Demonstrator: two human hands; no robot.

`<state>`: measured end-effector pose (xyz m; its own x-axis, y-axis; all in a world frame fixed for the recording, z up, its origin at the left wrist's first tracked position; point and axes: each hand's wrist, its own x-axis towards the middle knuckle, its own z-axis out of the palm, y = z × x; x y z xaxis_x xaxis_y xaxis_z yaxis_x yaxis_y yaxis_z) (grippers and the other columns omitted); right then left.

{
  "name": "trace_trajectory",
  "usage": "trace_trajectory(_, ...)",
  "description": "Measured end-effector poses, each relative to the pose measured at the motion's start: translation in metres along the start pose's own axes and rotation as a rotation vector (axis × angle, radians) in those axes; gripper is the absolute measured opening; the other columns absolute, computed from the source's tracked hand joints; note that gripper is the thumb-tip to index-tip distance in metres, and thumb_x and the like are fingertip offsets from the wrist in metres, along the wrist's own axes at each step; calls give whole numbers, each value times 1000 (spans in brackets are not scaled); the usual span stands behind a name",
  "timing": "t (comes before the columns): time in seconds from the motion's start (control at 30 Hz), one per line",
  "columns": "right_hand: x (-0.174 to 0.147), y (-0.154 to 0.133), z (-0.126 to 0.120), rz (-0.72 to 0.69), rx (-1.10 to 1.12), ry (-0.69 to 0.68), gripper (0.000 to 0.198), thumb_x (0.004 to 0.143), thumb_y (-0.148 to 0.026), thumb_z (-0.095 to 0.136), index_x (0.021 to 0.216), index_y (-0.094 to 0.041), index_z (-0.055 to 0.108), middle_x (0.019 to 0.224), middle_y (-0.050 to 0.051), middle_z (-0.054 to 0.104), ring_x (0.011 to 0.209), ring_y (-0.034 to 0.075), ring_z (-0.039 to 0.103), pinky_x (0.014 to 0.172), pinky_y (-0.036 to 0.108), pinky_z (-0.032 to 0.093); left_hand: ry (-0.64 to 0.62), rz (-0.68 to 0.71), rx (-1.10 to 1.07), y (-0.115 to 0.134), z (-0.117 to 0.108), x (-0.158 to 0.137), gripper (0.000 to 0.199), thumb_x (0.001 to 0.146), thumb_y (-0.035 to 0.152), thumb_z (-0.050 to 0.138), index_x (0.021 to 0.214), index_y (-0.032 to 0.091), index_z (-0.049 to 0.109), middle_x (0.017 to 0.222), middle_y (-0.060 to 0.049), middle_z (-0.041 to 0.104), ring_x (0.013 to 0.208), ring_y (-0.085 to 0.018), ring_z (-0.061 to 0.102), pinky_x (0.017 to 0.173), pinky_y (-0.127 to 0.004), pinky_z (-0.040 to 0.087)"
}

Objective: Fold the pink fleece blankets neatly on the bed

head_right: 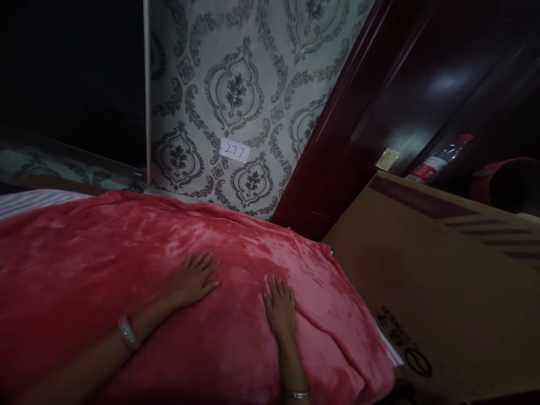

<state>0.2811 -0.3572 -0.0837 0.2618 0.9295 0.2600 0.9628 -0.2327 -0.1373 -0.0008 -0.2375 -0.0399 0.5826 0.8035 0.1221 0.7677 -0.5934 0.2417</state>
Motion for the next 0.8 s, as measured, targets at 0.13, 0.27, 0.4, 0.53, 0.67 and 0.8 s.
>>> trace_trajectory(0.13,-2,-10,-13,3,-10,-12,51,103,-33,38,153,-28,44,161,6,40,149,25,36,120,47,25,34,-153,107,-2,-8,2,65,97,49,38,151,14,46,161,-19,36,151,-39,26,120,-61,20)
trace_trajectory(0.27,-4,-17,-26,38,1,-61,54,103,-34,42,157,-31,37,165,4,31,152,26,27,121,50,23,22,-165,126,-3,-16,8,66,96,47,37,150,11,46,160,-21,37,150,-41,27,117,-60,25)
trace_trajectory(0.4,-15,-17,-34,56,44,-90,57,103,-37,44,158,-30,32,167,4,25,154,28,21,123,52,19,5,-144,147,-2,-19,14,66,94,47,35,149,12,48,159,-20,39,148,-41,30,115,-59,28)
trace_trajectory(0.53,-26,-13,-37,46,112,-35,58,102,-39,47,157,-28,35,165,6,33,152,27,27,123,51,20,4,-145,178,-2,-19,17,67,95,48,30,149,12,46,157,-20,41,146,-41,32,113,-59,29)
trace_trajectory(0.67,-28,-5,-38,25,187,4,56,98,-39,52,153,-24,45,159,8,43,149,26,35,123,47,23,31,-132,209,0,-19,17,67,96,48,25,149,12,46,156,-18,42,144,-40,32,112,-56,30)
trace_trajectory(0.8,-27,0,-36,29,254,-1,57,95,-40,52,150,-25,50,158,4,45,148,24,36,123,43,25,90,-88,212,0,-18,16,69,98,47,17,145,9,48,151,-20,47,141,-39,36,110,-56,32)
